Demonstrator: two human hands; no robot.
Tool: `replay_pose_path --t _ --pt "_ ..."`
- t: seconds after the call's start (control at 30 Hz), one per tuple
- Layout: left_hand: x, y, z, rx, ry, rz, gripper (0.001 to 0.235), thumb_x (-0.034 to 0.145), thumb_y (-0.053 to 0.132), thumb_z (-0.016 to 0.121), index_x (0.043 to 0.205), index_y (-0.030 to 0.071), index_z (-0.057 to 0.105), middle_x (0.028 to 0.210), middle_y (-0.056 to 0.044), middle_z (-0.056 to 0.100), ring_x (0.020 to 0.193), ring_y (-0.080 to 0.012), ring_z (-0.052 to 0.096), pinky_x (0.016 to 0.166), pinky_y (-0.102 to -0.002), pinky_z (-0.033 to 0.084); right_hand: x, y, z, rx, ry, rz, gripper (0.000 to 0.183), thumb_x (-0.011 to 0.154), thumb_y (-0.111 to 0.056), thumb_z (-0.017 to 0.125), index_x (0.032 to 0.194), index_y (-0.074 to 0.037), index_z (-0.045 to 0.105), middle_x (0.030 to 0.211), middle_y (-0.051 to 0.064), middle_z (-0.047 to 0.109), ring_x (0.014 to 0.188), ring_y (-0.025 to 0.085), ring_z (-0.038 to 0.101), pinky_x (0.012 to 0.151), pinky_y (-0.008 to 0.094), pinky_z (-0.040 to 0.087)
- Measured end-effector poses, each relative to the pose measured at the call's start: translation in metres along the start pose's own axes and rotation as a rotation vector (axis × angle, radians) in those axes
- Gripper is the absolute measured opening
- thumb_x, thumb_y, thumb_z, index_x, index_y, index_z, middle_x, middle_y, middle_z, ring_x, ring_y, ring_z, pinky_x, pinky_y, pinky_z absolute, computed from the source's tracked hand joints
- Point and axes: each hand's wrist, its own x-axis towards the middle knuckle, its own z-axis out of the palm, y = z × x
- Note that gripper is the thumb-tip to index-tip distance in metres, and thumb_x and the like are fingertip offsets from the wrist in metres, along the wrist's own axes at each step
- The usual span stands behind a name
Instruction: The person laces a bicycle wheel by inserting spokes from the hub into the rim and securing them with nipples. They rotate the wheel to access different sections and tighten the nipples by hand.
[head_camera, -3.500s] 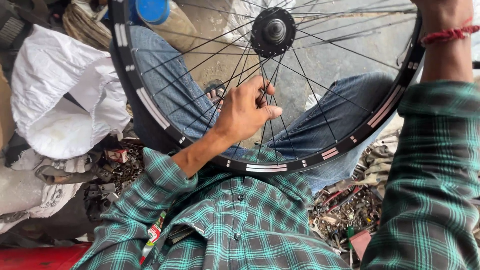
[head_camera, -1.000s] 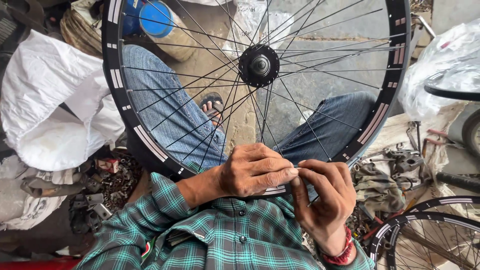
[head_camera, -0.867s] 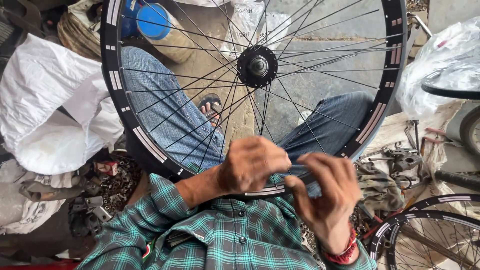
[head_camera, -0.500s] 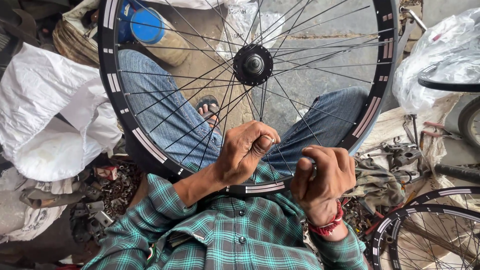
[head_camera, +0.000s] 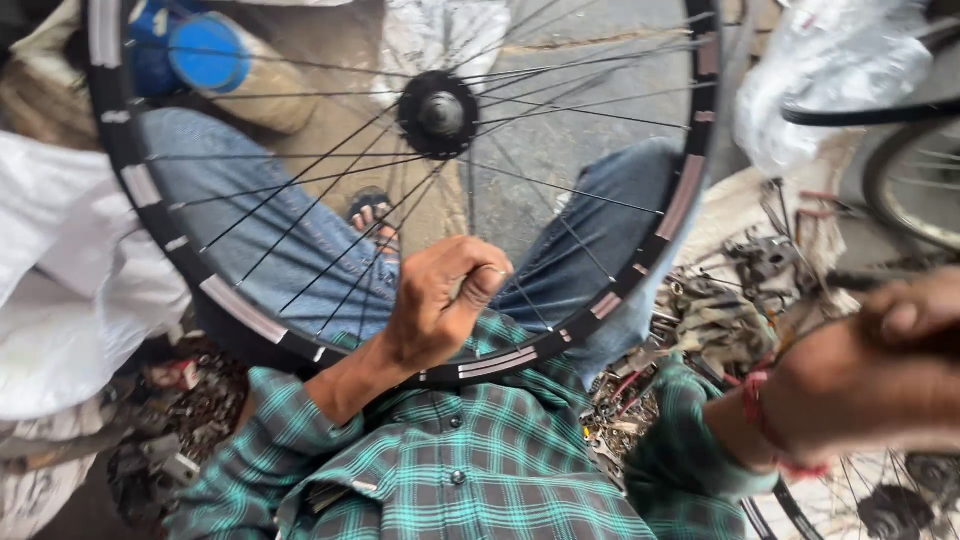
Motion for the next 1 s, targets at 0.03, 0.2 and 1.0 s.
replay_pose_path --t 0.03,0.2,1.0 --pt "0.001 0.001 0.0 -0.005 -0.004 0.004 0.019 0.107 0.02 0.06 0.098 0.004 0.065 0.09 -0.007 0.071 0.079 -0.0169 0.067 0.072 -0.03 0.052 0.005 0.008 -0.003 0.06 0.054 0.079 0.047 0.115 -0.049 0.042 0.096 -0.007 0.054 0.068 0.003 0.049 0.054 0.011 0.042 0.055 0.028 0.033" --pt "-0.001 -0.001 0.002 -0.016 0.002 0.016 0.016 0.107 0.016 0.06 0.099 0.004 0.065 0.092 -0.006 0.071 0.08 -0.0169 0.066 0.073 -0.029 0.053 -0.003 0.05 0.029 0.271 0.286 0.369 0.047 0.106 -0.053 0.04 0.105 -0.011 0.059 0.068 0.002 0.054 0.054 0.008 0.043 0.051 0.025 0.032" --pt "-0.003 -0.011 0.003 0.049 0.037 0.002 0.007 0.098 0.008 0.072 0.102 0.004 0.07 0.093 -0.005 0.073 0.081 -0.0139 0.07 0.07 -0.026 0.056 -0.077 -0.011 0.072 -0.768 -0.621 -0.43 0.016 0.097 -0.028 0.086 0.098 -0.014 0.079 0.086 -0.004 0.069 0.085 0.018 0.057 0.099 0.041 0.032"
